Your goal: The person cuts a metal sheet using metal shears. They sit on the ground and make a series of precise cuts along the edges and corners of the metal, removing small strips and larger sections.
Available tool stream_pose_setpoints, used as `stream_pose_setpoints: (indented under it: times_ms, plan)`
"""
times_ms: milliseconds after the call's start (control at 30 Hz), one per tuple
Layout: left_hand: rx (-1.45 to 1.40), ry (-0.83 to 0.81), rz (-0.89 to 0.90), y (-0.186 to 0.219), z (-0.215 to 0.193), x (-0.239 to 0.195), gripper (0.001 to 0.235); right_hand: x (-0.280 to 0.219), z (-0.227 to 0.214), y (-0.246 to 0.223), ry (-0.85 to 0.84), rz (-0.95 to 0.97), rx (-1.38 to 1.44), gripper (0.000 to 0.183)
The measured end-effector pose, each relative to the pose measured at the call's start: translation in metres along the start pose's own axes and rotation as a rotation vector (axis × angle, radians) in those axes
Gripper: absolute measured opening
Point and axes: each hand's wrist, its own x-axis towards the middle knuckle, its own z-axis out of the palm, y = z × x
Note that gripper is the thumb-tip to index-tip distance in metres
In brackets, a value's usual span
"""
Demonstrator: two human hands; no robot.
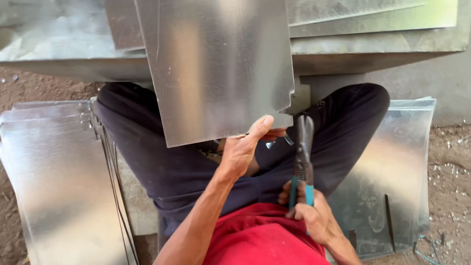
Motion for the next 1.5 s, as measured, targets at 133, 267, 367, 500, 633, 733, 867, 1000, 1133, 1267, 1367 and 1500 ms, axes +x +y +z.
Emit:
stream_pose_setpoints:
  times_ms: [133, 267, 367, 500, 633, 733, 867, 1000, 1133, 1267, 1367, 1500]
  plan:
    - [-0.024, -0.008, 0.023, 0.0, 0.01, 0.005, 0.035, -0.004, 0.017, -0.023, -0.044, 0.042, -0.026, 0.052]
    - [-0.045, 0.037, 0.062, 0.001, 0.011, 0.003, 0.033, 0.0, 0.022, -0.034, 0.031, -0.021, -0.16, 0.05]
    - [-0.027, 0.028, 0.052, -0.003, 0.01, 0.003, 0.032, 0.007, 0.021, -0.031, 0.068, -0.006, -0.205, 0.043]
    - [-0.079, 0.051, 0.074, -0.003, 0.003, -0.001, 0.031, 0.014, 0.024, -0.025, 0.102, 0.037, -0.176, 0.028]
    - [-0.057, 0.11, 0.06, -0.001, 0.004, 0.0, 0.03, 0.008, 0.022, -0.029, 0.067, 0.079, -0.206, 0.03]
    - [-0.098, 0.108, 0.031, -0.003, 0.005, -0.001, 0.031, -0.001, 0.024, -0.033, 0.006, -0.022, -0.176, 0.038]
    - [-0.16, 0.141, -0.066, -0.011, 0.007, 0.003, 0.035, -0.004, 0.027, -0.038, 0.042, 0.042, -0.286, 0.032]
    - [-0.121, 0.161, -0.068, -0.017, 0.004, 0.006, 0.038, 0.0, 0.029, -0.034, 0.098, 0.014, -0.307, 0.024]
    - [-0.089, 0.185, -0.055, -0.009, 0.006, -0.001, 0.035, 0.006, 0.024, -0.022, 0.11, 0.017, -0.24, 0.02]
    - [-0.133, 0.438, 0.201, 0.034, -0.016, -0.039, 0.023, 0.003, 0.015, -0.018, 0.033, 0.059, -0.177, 0.027]
    - [-0.171, 0.644, 0.381, 0.071, -0.052, -0.068, 0.018, -0.009, 0.004, -0.027, -0.066, 0.122, -0.227, 0.04]
    - [0.046, 0.611, 0.32, 0.066, -0.068, -0.09, 0.015, -0.009, 0.011, -0.05, -0.266, 0.102, -0.436, 0.049]
